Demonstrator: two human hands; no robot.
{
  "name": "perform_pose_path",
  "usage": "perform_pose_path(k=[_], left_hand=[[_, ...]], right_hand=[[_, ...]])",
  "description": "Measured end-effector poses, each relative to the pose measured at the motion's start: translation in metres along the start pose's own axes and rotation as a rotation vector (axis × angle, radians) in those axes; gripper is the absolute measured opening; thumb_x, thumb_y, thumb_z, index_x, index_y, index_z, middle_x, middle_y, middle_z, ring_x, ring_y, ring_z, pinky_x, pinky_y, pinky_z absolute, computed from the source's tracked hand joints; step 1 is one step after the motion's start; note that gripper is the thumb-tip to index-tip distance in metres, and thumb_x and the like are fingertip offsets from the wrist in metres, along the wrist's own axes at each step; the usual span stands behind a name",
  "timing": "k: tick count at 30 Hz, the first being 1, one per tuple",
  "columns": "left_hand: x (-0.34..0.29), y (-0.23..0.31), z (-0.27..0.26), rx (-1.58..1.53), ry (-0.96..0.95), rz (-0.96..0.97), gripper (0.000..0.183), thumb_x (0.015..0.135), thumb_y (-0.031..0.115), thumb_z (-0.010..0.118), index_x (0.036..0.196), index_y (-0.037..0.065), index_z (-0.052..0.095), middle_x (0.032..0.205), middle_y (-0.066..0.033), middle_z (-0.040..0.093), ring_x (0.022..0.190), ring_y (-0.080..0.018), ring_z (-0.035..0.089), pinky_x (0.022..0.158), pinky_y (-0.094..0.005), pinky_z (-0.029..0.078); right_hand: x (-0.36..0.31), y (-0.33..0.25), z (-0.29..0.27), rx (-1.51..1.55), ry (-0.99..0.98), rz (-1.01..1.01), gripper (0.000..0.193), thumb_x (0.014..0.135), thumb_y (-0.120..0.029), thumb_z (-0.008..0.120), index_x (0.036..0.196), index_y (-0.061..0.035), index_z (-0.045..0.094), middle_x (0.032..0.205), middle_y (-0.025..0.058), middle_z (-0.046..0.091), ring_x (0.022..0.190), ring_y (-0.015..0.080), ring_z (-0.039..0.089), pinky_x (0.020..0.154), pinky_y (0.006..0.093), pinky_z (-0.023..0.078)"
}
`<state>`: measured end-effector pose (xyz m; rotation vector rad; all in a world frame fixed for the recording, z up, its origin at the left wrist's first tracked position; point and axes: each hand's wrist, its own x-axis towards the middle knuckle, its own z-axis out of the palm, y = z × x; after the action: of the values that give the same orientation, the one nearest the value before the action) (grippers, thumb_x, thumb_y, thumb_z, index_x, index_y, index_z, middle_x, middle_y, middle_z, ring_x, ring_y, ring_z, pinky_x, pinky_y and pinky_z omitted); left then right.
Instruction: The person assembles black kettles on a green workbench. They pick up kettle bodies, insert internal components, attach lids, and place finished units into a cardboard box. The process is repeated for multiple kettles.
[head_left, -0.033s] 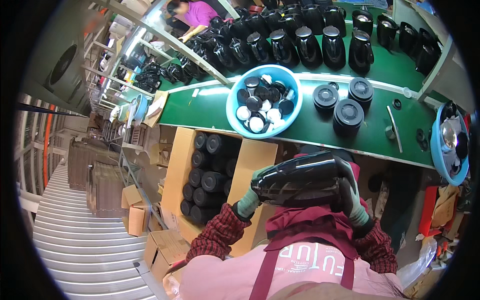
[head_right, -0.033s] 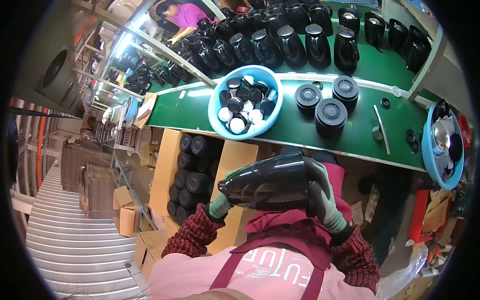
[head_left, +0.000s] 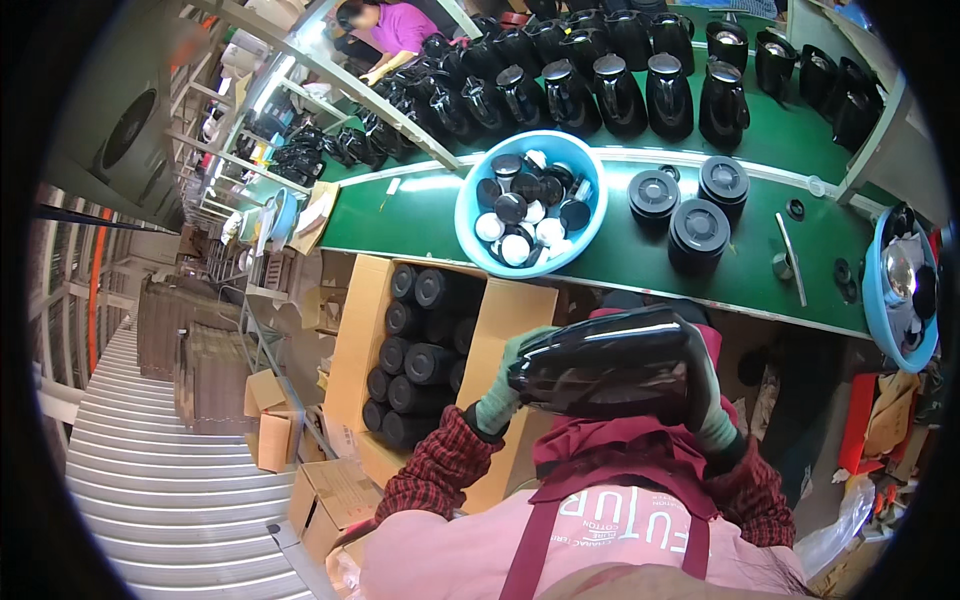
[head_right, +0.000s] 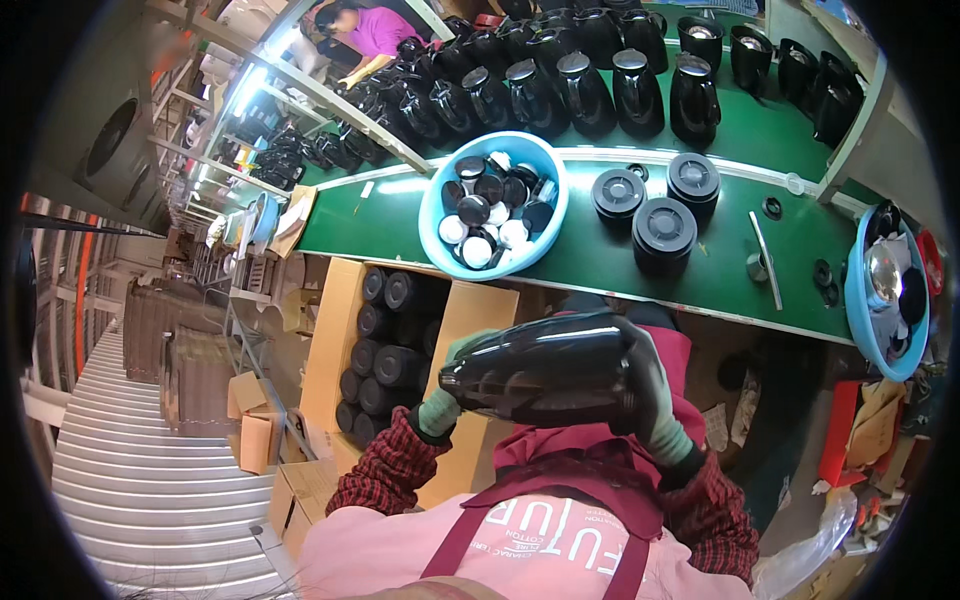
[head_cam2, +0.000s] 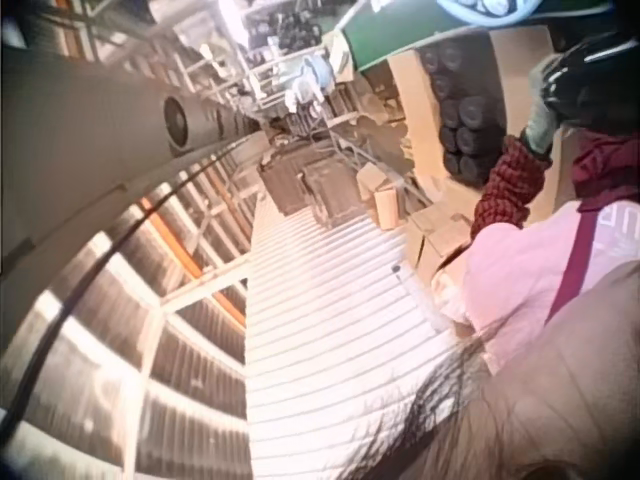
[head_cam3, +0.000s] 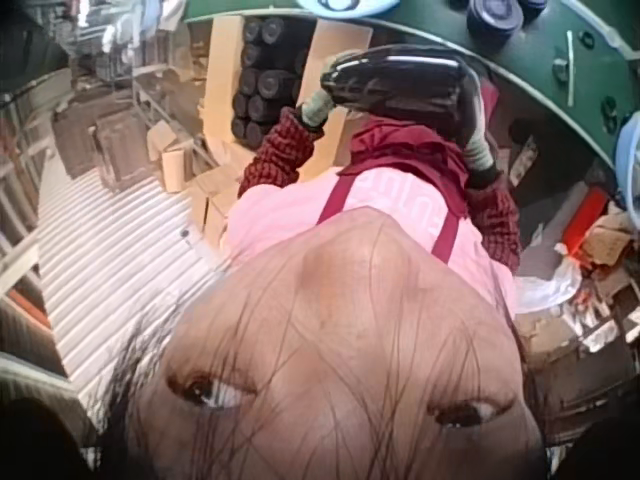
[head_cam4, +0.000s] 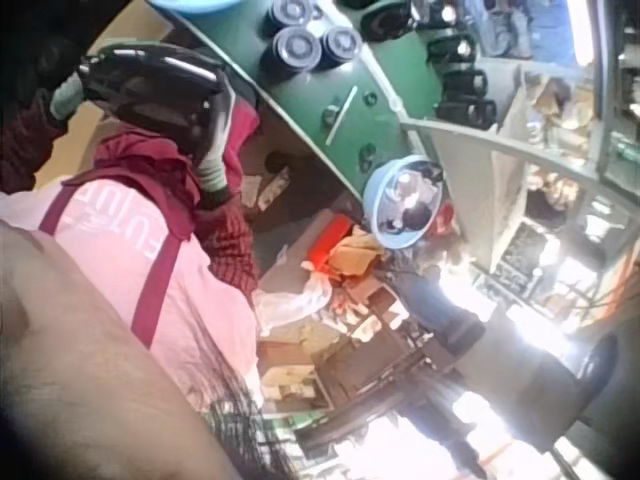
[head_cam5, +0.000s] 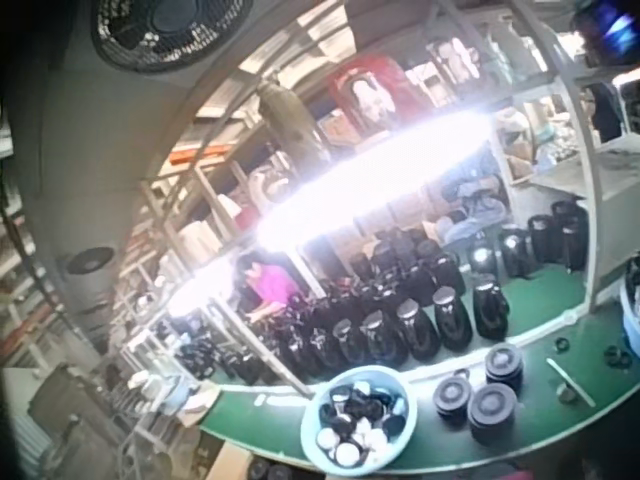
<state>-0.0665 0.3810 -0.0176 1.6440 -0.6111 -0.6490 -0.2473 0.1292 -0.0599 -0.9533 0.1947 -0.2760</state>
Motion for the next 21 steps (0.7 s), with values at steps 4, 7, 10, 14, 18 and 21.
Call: perform_pose_path(k=[4,7,10,14,18,21], left_hand=[[0.027,0.023,-0.006,0.222,-0.066,0.010,0.032,0.089,0.004,0.068,0.121,0.000,0.069,0.112,-0.0063,0.073,0.102,-0.0158,0.068,0.093,-0.0323,0.054],[-0.015,-0.122,-0.053,-0.793,-0.055,-0.339,0.061,0.097,0.035,0.071,0.146,0.005,0.052,0.143,-0.0132,0.058,0.126,-0.0271,0.060,0.104,-0.0421,0.053],[-0.030,-0.177,-0.065,-0.182,-0.309,-0.134,0.078,0.097,0.049,0.067,0.157,0.010,0.036,0.158,-0.0133,0.043,0.142,-0.0337,0.044,0.118,-0.0492,0.040],[-0.040,-0.207,-0.049,0.430,-0.258,0.039,0.075,0.099,0.045,0.065,0.159,0.013,0.034,0.161,-0.0121,0.039,0.142,-0.0335,0.044,0.120,-0.0478,0.035],[-0.034,-0.217,-0.050,-0.862,-0.169,-0.392,0.072,0.100,0.036,0.066,0.160,0.012,0.032,0.162,-0.0155,0.037,0.145,-0.0332,0.041,0.121,-0.0488,0.034],[-0.012,-0.124,-0.013,-0.217,-0.335,-0.101,0.070,0.101,0.030,0.066,0.159,0.010,0.032,0.162,-0.0167,0.036,0.148,-0.0326,0.038,0.122,-0.0465,0.035]], right_hand=[[0.011,-0.017,-0.002,-0.120,-0.066,0.030,0.060,0.107,-0.027,0.051,0.156,0.0038,0.034,0.147,0.0152,0.055,0.134,0.0261,0.054,0.116,0.0395,0.040],[0.015,-0.024,0.001,-0.109,0.158,-0.290,0.065,0.105,-0.037,0.054,0.154,0.0032,0.037,0.139,0.0163,0.061,0.124,0.0278,0.063,0.110,0.0414,0.047],[-0.011,0.008,-0.029,0.529,-0.054,-0.026,0.071,0.105,-0.049,0.050,0.155,-0.0006,0.038,0.142,0.0180,0.061,0.126,0.0306,0.062,0.110,0.0444,0.048],[-0.031,0.009,-0.033,1.083,-0.071,0.278,0.073,0.106,-0.055,0.044,0.158,-0.0042,0.037,0.146,0.0185,0.058,0.130,0.0303,0.060,0.113,0.0464,0.046],[-0.019,-0.053,-0.014,0.837,0.024,0.060,0.073,0.107,-0.055,0.043,0.159,-0.0054,0.034,0.150,0.0158,0.055,0.132,0.0281,0.058,0.115,0.0453,0.046],[0.006,-0.083,-0.010,-0.035,0.068,-0.147,0.067,0.102,-0.037,0.055,0.157,-0.0029,0.038,0.152,0.0140,0.051,0.140,0.0263,0.050,0.118,0.0371,0.037]])
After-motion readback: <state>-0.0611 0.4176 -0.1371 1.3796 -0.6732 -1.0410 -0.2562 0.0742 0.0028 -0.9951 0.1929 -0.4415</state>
